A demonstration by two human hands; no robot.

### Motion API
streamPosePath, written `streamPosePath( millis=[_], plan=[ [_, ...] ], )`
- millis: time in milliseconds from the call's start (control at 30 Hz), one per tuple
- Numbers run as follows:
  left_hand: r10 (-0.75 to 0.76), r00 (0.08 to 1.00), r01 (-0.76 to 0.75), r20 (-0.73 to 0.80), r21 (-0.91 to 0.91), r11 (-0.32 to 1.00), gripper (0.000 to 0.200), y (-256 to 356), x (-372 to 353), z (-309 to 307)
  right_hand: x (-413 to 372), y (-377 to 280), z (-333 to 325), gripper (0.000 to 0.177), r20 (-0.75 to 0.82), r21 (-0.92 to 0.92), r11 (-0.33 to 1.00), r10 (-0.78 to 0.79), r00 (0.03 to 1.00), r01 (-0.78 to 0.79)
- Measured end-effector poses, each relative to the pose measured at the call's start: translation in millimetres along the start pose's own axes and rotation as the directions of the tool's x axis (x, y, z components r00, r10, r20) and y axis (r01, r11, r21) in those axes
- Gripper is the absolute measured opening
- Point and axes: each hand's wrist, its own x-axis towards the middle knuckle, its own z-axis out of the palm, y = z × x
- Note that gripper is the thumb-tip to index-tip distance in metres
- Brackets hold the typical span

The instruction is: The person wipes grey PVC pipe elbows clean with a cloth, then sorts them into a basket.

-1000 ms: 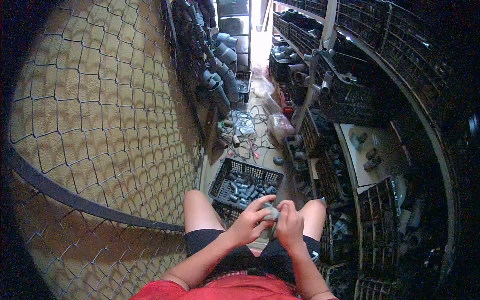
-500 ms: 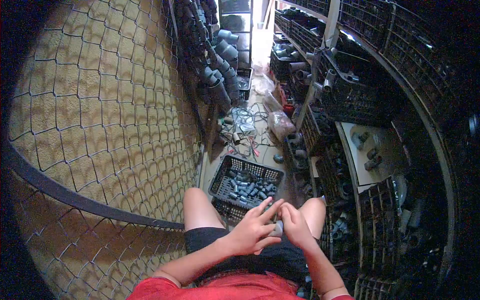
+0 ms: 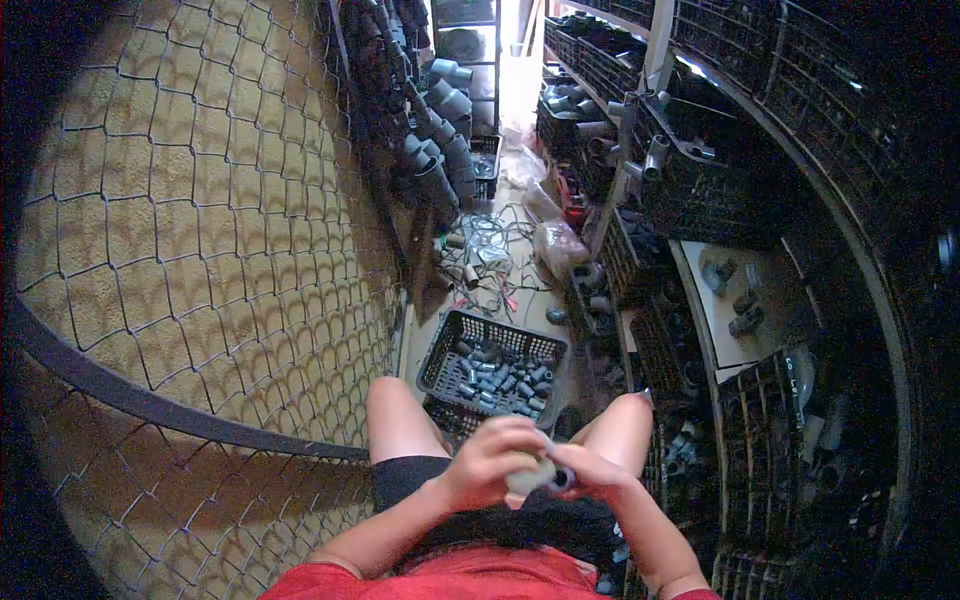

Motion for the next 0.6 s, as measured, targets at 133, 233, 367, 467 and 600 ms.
streamPosePath(
  millis=[133, 233, 367, 467, 600],
  plan=[
    [-0.376, 0.878, 0.385, -0.295, -0.032, 0.923, 0.030, -5.3, -3.1, -0.8, -1.6, -9.5, 26.8, 0.046, -0.367, 0.246, 0.849, -0.365, 0.856, 0.467],
    [-0.371, 0.921, 0.365, -0.116, -0.072, 0.928, 0.049, -2.2, -4.4, 29.1, 23.8, -7.1, 56.5, 0.045, -0.599, 0.177, 0.637, -0.535, 0.595, 0.750],
    [-0.340, 0.940, 0.333, -0.009, -0.179, 0.926, 0.063, 10.9, -10.3, 60.2, 44.1, -10.5, 59.6, 0.038, -0.711, -0.007, 0.569, -0.581, 0.396, 0.823],
    [-0.319, 0.945, 0.311, -0.080, -0.091, 0.946, 0.058, -8.6, -17.7, 56.8, 41.4, -11.4, 67.5, 0.035, -0.737, 0.122, 0.545, -0.511, 0.443, 0.830],
    [-0.366, 0.907, 0.391, -0.207, 0.099, 0.915, 0.055, -13.0, -13.2, 40.2, 42.1, 21.8, 63.4, 0.037, -0.612, -0.023, 0.722, -0.557, 0.561, 0.692]
  ],
)
